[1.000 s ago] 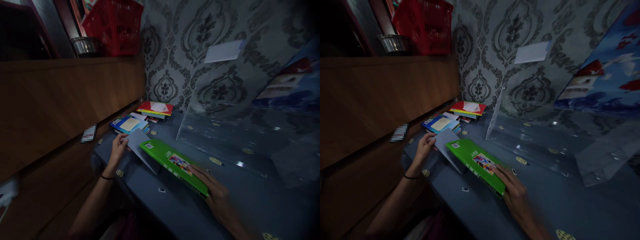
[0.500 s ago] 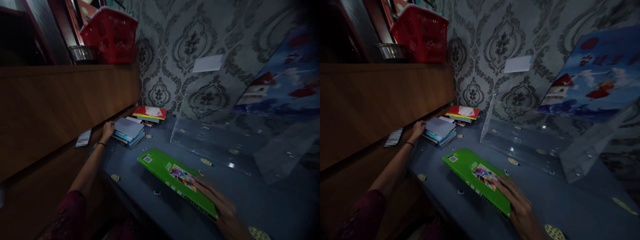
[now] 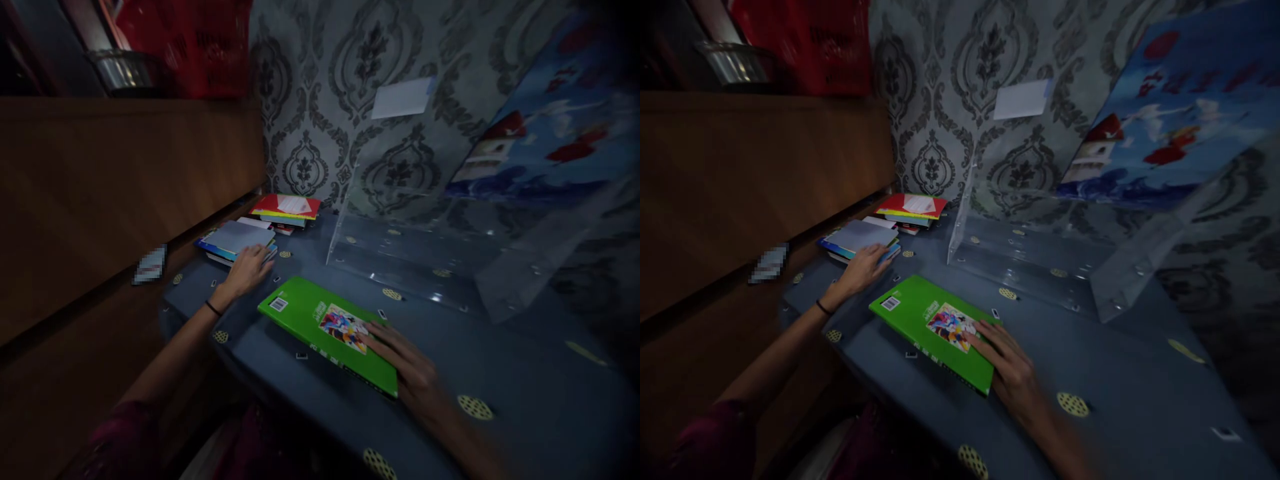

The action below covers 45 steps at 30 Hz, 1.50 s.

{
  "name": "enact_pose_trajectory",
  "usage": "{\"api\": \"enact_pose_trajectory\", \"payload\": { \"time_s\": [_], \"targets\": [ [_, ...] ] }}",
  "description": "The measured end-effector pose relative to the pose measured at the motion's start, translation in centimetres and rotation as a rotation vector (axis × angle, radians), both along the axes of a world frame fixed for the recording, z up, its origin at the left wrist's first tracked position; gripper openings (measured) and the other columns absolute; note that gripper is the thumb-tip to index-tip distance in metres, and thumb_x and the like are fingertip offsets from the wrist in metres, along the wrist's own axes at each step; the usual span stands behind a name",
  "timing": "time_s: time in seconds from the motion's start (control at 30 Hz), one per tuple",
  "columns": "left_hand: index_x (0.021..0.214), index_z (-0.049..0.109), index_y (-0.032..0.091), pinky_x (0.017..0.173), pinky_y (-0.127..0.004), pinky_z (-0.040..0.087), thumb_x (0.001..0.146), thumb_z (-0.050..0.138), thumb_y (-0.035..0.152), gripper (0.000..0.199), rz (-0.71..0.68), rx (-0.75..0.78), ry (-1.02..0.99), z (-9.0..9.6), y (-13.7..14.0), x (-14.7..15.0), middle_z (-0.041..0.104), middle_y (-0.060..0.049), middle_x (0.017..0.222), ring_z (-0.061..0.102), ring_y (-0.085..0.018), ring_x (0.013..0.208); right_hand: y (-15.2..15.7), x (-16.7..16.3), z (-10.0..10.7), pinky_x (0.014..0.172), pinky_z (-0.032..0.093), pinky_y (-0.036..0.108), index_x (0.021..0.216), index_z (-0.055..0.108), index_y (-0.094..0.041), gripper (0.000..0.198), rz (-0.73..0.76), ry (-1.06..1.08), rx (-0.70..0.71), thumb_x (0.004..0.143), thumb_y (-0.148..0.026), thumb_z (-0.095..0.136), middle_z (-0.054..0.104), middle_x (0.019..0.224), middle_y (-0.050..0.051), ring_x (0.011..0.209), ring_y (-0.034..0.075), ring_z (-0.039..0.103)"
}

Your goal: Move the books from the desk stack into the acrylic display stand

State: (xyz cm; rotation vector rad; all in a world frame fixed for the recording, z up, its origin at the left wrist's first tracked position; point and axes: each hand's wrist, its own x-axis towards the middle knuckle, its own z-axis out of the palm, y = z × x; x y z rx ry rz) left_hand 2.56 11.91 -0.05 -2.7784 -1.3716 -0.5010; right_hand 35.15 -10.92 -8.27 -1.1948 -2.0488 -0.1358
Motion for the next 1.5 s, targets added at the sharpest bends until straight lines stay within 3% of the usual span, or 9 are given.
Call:
{"api": "enact_pose_trajectory", "payload": {
  "time_s": [0.13,0.27,0.47,0.6,0.77,0.9,1.07,1.2,1.5],
  "targets": [
    [0.142,0.053,0.016,0.122,-0.041,0.034,0.103,0.045,0.043,0.048,-0.282,-0.218,0.039,-2.3,-2.4,1.4,0.050,-0.014,0.155,0.038,-0.026,0.150,0.1,0.0,0.2,0.109,0.053,0.053,0.141,0.061,-0.033,0.046,0.023,-0.055,0.001,0.100,-0.014,0.051,0.065,0.139,0.008,0.131,0.028,0.060],
    [0.151,0.044,0.019,0.122,-0.041,0.036,0.103,0.045,0.043,0.054,-0.282,-0.318,0.009,-4.2,-3.8,2.1,0.046,-0.012,0.158,0.041,-0.024,0.149,-0.2,0.5,0.4,0.110,0.051,0.056,0.141,0.060,-0.036,0.051,0.028,-0.120,-0.057,0.098,-0.011,0.051,0.062,0.144,0.007,0.135,0.028,0.056],
    [0.149,0.047,0.015,0.125,-0.044,0.030,0.101,0.047,0.043,0.055,-0.288,-0.247,-0.011,-5.1,-4.2,2.6,0.036,-0.015,0.164,0.027,-0.027,0.155,-1.5,1.3,2.0,0.113,0.046,0.057,0.147,0.053,-0.036,0.062,0.061,-0.241,-0.225,0.094,-0.005,0.052,0.055,0.151,0.006,0.143,0.026,0.047],
    [0.149,0.046,0.014,0.125,-0.045,0.030,0.102,0.045,0.040,0.054,-0.318,-0.240,0.003,-5.0,-4.3,2.8,0.039,-0.016,0.162,0.030,-0.026,0.154,-2.0,1.8,2.9,0.116,0.043,0.055,0.149,0.051,-0.036,0.067,0.095,-0.270,-0.306,0.090,-0.004,0.052,0.046,0.159,0.003,0.147,0.026,0.042],
    [0.148,0.046,0.011,0.125,-0.044,0.030,0.102,0.045,0.038,0.054,-0.331,-0.207,0.049,-4.3,-4.7,3.1,0.039,-0.017,0.161,0.032,-0.027,0.153,-2.0,1.3,4.5,0.112,0.048,0.051,0.139,0.061,-0.036,0.058,0.123,-0.260,-0.361,0.091,-0.005,0.050,0.061,0.145,0.001,0.134,0.023,0.057],
    [0.147,0.048,0.012,0.123,-0.049,0.033,0.102,0.045,0.037,0.051,-0.310,-0.170,0.080,-4.0,-5.0,3.5,0.044,-0.017,0.159,0.031,-0.028,0.154,0.4,-2.3,5.8,0.106,0.052,0.047,0.127,0.068,-0.028,0.037,0.203,-0.213,-0.382,0.097,-0.015,0.052,0.072,0.126,0.005,0.119,0.023,0.066],
    [0.143,0.051,0.011,0.119,-0.049,0.037,0.103,0.043,0.034,0.047,-0.285,-0.105,0.136,-4.1,-5.1,3.8,0.047,-0.019,0.156,0.038,-0.029,0.150,6.1,-8.3,4.8,0.110,0.049,0.050,0.131,0.064,-0.018,0.034,0.145,-0.179,-0.376,0.098,-0.016,0.055,0.065,0.137,0.013,0.130,0.027,0.059],
    [0.141,0.054,0.010,0.117,-0.048,0.041,0.104,0.035,0.023,0.043,-0.295,-0.045,0.109,-5.0,-4.7,3.8,0.054,-0.018,0.151,0.044,-0.028,0.147,8.9,-10.5,3.2,0.120,0.037,0.052,0.137,0.058,-0.011,0.038,0.070,-0.151,-0.356,0.102,-0.017,0.045,0.057,0.146,0.019,0.140,0.026,0.050],
    [0.138,0.056,0.011,0.115,-0.049,0.044,0.104,0.032,0.022,0.043,-0.303,0.034,0.028,-6.3,-4.5,3.7,0.058,-0.017,0.147,0.049,-0.028,0.143,6.3,-8.4,2.7,0.123,0.031,0.053,0.144,0.054,-0.009,0.046,-0.171,-0.145,-0.431,0.104,-0.031,0.045,0.049,0.154,0.020,0.148,0.029,0.040]
  ]
}}
